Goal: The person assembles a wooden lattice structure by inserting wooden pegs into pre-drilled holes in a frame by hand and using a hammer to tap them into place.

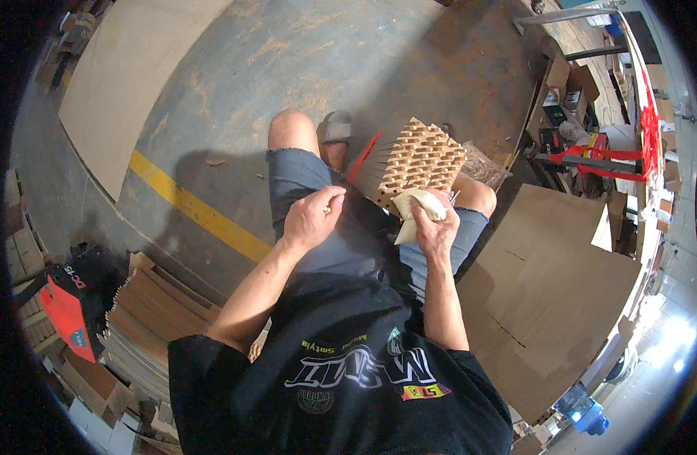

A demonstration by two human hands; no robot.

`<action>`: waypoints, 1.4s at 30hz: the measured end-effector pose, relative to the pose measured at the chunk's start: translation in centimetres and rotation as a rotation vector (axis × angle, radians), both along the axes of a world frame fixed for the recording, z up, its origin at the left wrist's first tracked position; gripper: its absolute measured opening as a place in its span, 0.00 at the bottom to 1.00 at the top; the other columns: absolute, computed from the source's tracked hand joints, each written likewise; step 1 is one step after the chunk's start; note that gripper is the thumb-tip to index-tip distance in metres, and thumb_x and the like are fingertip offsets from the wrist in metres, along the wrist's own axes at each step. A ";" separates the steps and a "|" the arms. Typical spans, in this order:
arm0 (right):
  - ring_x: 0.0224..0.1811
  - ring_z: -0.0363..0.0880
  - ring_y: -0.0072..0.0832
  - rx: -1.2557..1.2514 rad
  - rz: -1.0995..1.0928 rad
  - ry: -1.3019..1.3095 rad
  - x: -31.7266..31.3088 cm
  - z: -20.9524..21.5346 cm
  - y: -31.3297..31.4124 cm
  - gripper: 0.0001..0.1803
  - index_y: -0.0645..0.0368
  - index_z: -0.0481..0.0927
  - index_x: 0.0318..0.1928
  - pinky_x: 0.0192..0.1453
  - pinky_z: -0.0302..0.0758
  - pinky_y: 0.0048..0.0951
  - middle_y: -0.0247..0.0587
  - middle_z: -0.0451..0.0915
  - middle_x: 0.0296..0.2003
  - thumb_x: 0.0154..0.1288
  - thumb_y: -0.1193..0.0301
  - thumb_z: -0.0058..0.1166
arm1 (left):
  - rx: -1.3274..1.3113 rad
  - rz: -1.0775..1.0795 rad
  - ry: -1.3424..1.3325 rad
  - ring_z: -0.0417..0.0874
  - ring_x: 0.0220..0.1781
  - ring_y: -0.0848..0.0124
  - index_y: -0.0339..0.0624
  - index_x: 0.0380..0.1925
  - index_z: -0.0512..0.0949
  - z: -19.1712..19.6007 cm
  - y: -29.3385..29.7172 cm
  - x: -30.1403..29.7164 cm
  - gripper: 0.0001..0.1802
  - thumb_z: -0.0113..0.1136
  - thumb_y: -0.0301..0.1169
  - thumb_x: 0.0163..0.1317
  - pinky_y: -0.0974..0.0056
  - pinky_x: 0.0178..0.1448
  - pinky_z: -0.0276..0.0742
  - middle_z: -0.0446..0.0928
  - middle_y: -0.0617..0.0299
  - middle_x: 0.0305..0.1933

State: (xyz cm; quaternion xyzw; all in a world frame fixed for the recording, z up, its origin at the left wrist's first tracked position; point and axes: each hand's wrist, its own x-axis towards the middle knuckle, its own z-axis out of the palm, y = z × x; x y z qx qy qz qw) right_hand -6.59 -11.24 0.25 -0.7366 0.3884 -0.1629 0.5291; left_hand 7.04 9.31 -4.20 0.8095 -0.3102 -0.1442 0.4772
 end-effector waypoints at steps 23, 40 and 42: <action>0.43 0.83 0.23 0.151 -0.040 -0.162 0.3 0.5 -0.4 0.17 0.66 0.83 0.48 0.52 0.78 0.25 0.37 0.85 0.43 0.58 0.73 0.67 | 0.002 0.016 0.005 0.88 0.37 0.54 0.41 0.44 0.79 0.0 0.0 -0.1 0.07 0.62 0.26 0.66 0.58 0.37 0.83 0.85 0.49 0.36; 0.44 0.82 0.24 -0.089 0.083 -0.001 1.0 -1.6 -0.3 0.15 0.66 0.83 0.47 0.53 0.77 0.26 0.37 0.85 0.41 0.61 0.74 0.66 | 0.011 0.014 0.009 0.89 0.37 0.54 0.40 0.43 0.79 -0.1 0.0 0.0 0.07 0.62 0.28 0.67 0.58 0.37 0.84 0.85 0.49 0.36; 0.43 0.82 0.24 -0.186 0.155 -0.001 0.8 -2.2 -0.6 0.14 0.66 0.84 0.46 0.53 0.77 0.26 0.37 0.85 0.41 0.60 0.74 0.66 | 0.005 0.014 0.013 0.89 0.37 0.54 0.40 0.43 0.79 -0.1 0.0 0.0 0.07 0.62 0.28 0.66 0.58 0.37 0.84 0.85 0.49 0.36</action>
